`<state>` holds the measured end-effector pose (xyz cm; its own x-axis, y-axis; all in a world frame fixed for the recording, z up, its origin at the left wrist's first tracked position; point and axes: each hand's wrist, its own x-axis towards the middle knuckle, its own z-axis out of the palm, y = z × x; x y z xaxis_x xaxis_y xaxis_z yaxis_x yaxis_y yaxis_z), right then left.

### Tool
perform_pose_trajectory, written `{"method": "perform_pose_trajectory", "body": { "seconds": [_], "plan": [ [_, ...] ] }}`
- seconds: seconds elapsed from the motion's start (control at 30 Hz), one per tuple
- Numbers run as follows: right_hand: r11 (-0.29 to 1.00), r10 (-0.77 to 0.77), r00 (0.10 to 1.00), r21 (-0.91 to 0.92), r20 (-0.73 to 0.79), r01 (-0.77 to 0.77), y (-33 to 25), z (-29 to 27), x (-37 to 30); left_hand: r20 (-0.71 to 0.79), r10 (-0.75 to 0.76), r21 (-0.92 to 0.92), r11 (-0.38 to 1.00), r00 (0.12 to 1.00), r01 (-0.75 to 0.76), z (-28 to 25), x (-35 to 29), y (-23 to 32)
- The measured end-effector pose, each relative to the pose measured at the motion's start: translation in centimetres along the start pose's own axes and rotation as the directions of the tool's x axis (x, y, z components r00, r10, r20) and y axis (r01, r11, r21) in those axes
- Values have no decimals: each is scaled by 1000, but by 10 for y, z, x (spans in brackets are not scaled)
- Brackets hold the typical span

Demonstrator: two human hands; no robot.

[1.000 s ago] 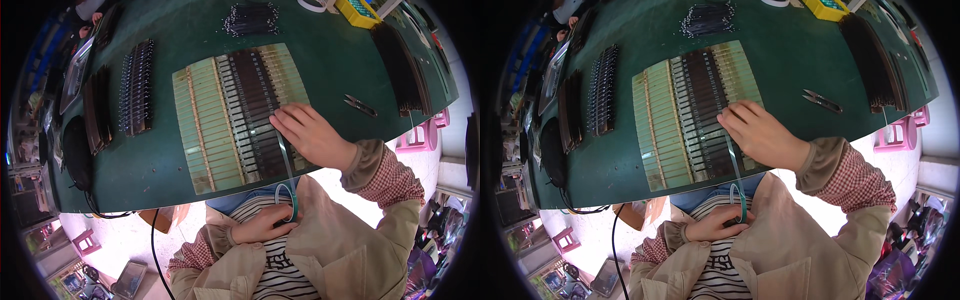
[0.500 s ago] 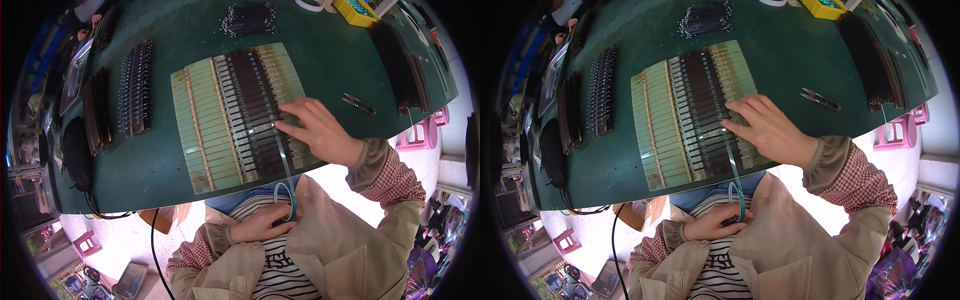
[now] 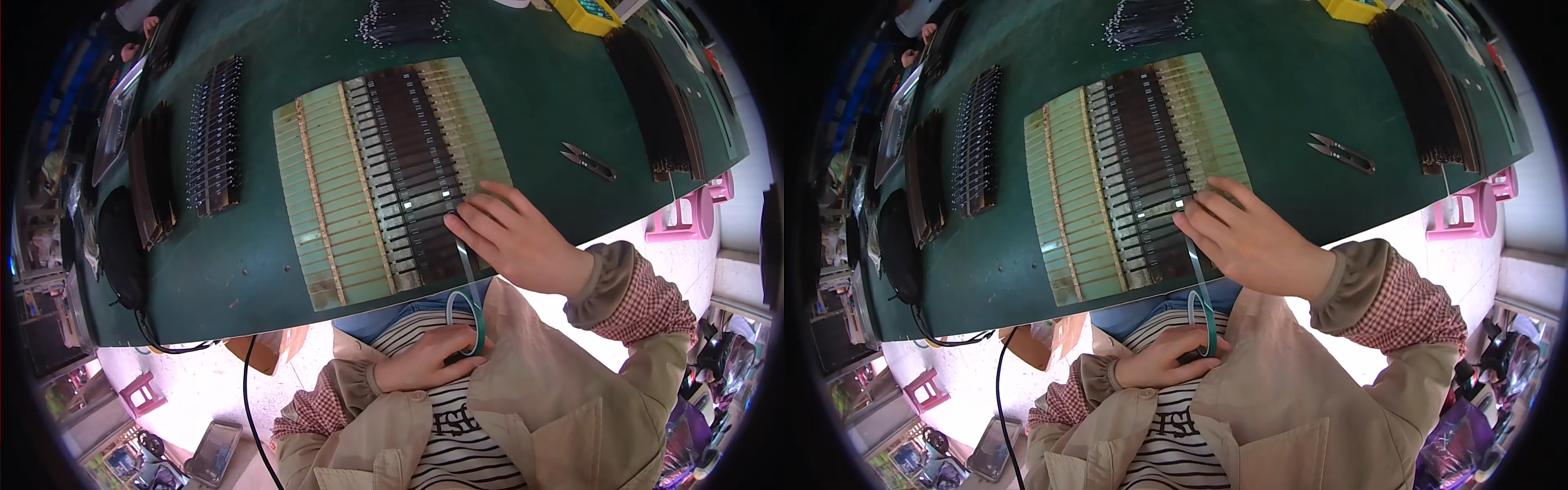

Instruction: The person is manually assembling electronic wire connectors onto a fixture at a factory workstation.

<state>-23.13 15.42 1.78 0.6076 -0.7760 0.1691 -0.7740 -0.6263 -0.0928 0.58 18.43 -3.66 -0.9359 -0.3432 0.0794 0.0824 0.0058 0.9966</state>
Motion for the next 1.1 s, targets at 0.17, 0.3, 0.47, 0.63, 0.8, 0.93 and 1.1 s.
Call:
{"method": "perform_pose_trajectory", "body": {
  "seconds": [0.17,0.3,0.47,0.63,0.8,0.93,1.1],
  "plan": [
    [999,39,997,33,-62,-37,11,-8,-1,-14,2,7,1000,1000,-2,1,-2,1],
    [999,21,999,-29,-35,-22,-10,-2,-3,-3,-36,1,999,999,36,0,-1,3],
    [990,58,996,129,-63,-50,-3,-2,-8,-8,-4,-3,1000,1000,4,2,-3,1],
    [995,-22,999,92,-38,26,-9,-6,-8,-20,-5,-3,1000,1000,5,1,-2,0],
    [999,50,997,-12,-51,-51,-14,-3,-14,-16,-12,-2,1000,1000,12,2,-2,-1],
    [946,200,961,291,-189,-139,-4,-5,-13,-26,-34,-7,999,999,34,2,-3,0],
    [866,338,910,457,-238,-202,-2,1,-3,-23,-65,-10,998,998,65,3,-5,2]
  ]
}}
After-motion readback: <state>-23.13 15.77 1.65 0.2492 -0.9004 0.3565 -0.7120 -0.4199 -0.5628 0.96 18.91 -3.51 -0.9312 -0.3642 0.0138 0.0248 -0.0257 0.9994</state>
